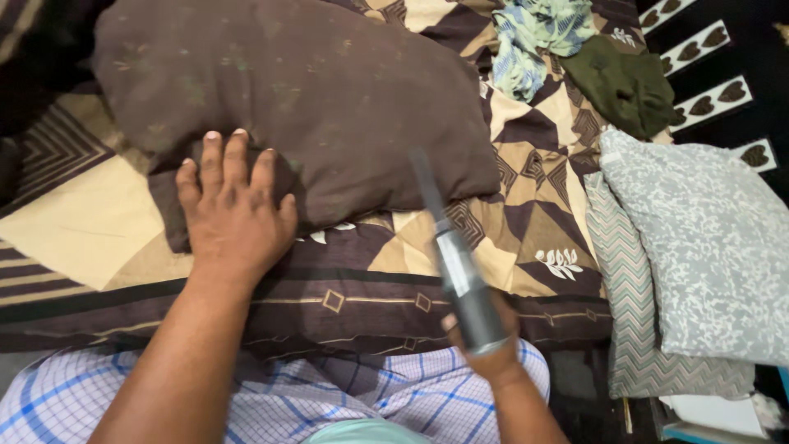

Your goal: The person uses a handheld vacuum cleaner to clean a brown pillow placed on a bed. They move the vacuum nozzle across the pillow surface, occasionally using their left hand or foot to hold the pillow in place. The person also detaches and reattaches the vacuum nozzle during the process.

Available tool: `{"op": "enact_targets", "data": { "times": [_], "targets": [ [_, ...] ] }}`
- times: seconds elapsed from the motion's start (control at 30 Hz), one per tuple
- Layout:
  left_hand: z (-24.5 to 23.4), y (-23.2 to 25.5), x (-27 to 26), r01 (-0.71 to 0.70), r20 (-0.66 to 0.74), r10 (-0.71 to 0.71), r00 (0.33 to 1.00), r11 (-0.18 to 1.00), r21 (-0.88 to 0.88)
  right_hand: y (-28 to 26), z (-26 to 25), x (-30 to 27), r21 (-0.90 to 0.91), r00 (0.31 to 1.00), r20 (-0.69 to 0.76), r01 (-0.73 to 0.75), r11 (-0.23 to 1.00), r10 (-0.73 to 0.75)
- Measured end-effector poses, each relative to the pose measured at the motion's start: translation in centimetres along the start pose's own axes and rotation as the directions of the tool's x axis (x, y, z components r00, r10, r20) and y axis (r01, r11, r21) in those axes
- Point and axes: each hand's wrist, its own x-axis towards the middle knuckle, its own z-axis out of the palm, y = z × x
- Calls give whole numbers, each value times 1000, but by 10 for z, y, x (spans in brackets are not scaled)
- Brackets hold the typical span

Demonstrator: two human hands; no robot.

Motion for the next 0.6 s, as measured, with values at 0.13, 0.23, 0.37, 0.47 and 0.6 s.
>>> {"op": "enact_targets", "data": {
  "times": [0.13, 0.23, 0.37, 0.47, 0.6],
  "targets": [
    [4, -2, 0, -15, -17, 15, 1000, 1000, 22, -25, 19, 4, -25, 884, 173, 444, 896, -434],
    [6, -6, -3, -34, -44, 34, 998, 999, -4, -22, 22, 4, -108, 872, 199, 473, 874, -447],
    [9, -10, -3, -47, -75, 49, 996, 999, 24, 17, -2, -3, -317, 904, 152, 428, 846, -401],
    [11, -9, -1, -52, -84, 54, 995, 998, 31, 52, -21, -9, -488, 931, 49, 337, 805, -360],
    [12, -10, -4, -60, -85, 62, 994, 998, 28, 72, -39, -16, -532, 986, -87, -167, 830, 142]
  ]
}}
